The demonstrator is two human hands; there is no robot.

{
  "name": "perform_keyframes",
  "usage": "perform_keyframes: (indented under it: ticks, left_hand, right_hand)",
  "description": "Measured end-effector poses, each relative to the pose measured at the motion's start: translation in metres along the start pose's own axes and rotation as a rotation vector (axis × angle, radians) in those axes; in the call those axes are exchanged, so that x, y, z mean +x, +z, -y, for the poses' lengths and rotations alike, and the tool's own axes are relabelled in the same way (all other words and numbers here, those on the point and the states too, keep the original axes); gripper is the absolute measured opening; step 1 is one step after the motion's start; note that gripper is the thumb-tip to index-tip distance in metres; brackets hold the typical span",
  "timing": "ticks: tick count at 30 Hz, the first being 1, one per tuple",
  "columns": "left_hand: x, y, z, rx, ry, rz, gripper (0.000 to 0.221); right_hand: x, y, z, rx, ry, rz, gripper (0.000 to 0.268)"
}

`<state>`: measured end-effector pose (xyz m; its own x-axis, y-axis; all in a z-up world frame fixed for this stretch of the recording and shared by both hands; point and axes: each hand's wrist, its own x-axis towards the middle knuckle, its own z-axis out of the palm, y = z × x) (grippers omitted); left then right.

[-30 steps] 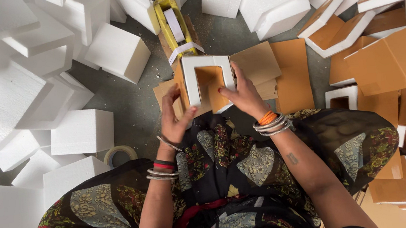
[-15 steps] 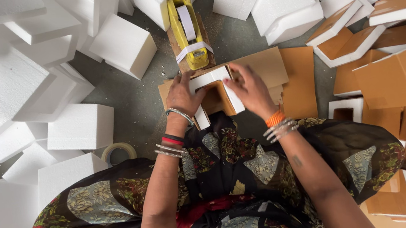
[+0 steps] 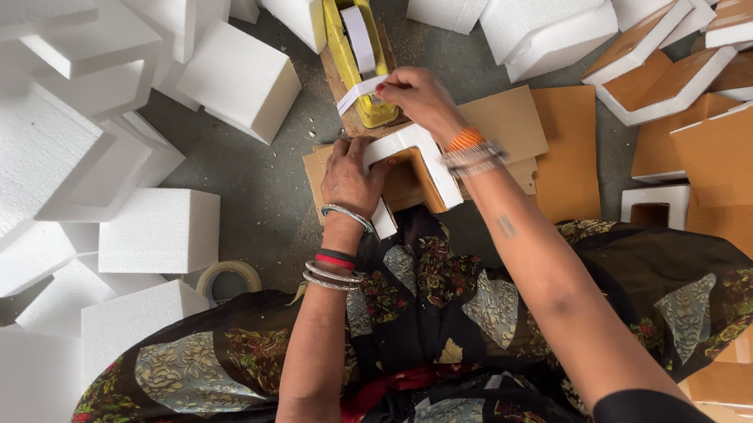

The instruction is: The person assembles a box by hand, places foam inserts inside the box, and moves the completed package to a pile.

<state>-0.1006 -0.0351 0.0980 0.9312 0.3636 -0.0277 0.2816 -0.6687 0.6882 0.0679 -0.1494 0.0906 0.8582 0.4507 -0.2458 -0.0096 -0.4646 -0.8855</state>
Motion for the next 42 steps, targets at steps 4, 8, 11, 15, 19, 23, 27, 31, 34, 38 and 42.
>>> perform_keyframes:
  ticks: [4, 8, 11, 15, 19, 23, 27, 31, 34, 38, 42]
  left_hand:
    - [0.013, 0.004, 0.004, 0.036, -0.042, 0.023, 0.047]
    - [0.023, 0.006, 0.006, 0.044, -0.006, 0.028, 0.042]
    - [0.025, 0.006, 0.010, 0.046, 0.011, 0.035, 0.038]
    - [0.034, 0.005, 0.004, 0.067, 0.000, 0.058, 0.043]
    - [0.031, 0.005, 0.003, 0.068, -0.021, 0.090, 0.044]
    - [0.030, 0.011, 0.021, -0.005, 0.001, 0.122, 0.050]
    - [0.032, 0.021, 0.031, -0.020, 0.115, 0.033, 0.053]
    - [0.027, 0.018, 0.024, -0.068, 0.069, 0.067, 0.053]
    - [0.025, 0.012, 0.017, -0.073, 0.048, 0.097, 0.052]
    - [0.026, 0.013, 0.018, -0.042, 0.078, 0.084, 0.052]
    - [0.025, 0.015, 0.021, -0.034, 0.119, 0.072, 0.051]
  right_hand:
    - [-0.076, -0.013, -0.016, 0.374, -0.068, 0.141, 0.020]
    - [-0.132, 0.005, -0.024, 0.448, -0.059, 0.103, 0.017]
    - [-0.129, 0.017, -0.026, 0.418, -0.010, 0.053, 0.013]
    - [-0.129, 0.040, -0.035, 0.151, -0.147, -0.072, 0.014]
    - [-0.133, 0.058, -0.044, -0.166, -0.260, -0.315, 0.017]
    - [-0.128, 0.067, -0.050, -0.202, -0.311, -0.428, 0.019]
    - [-0.119, 0.071, -0.051, -0.184, -0.258, -0.450, 0.014]
    - [-0.111, 0.076, -0.052, -0.198, -0.193, -0.468, 0.012]
    - [-0.102, 0.078, -0.061, -0.248, -0.101, -0.438, 0.018]
    - [-0.090, 0.084, -0.095, -0.289, -0.062, -0.386, 0.022]
    - [-0.080, 0.089, -0.120, -0.310, 0.018, -0.255, 0.032]
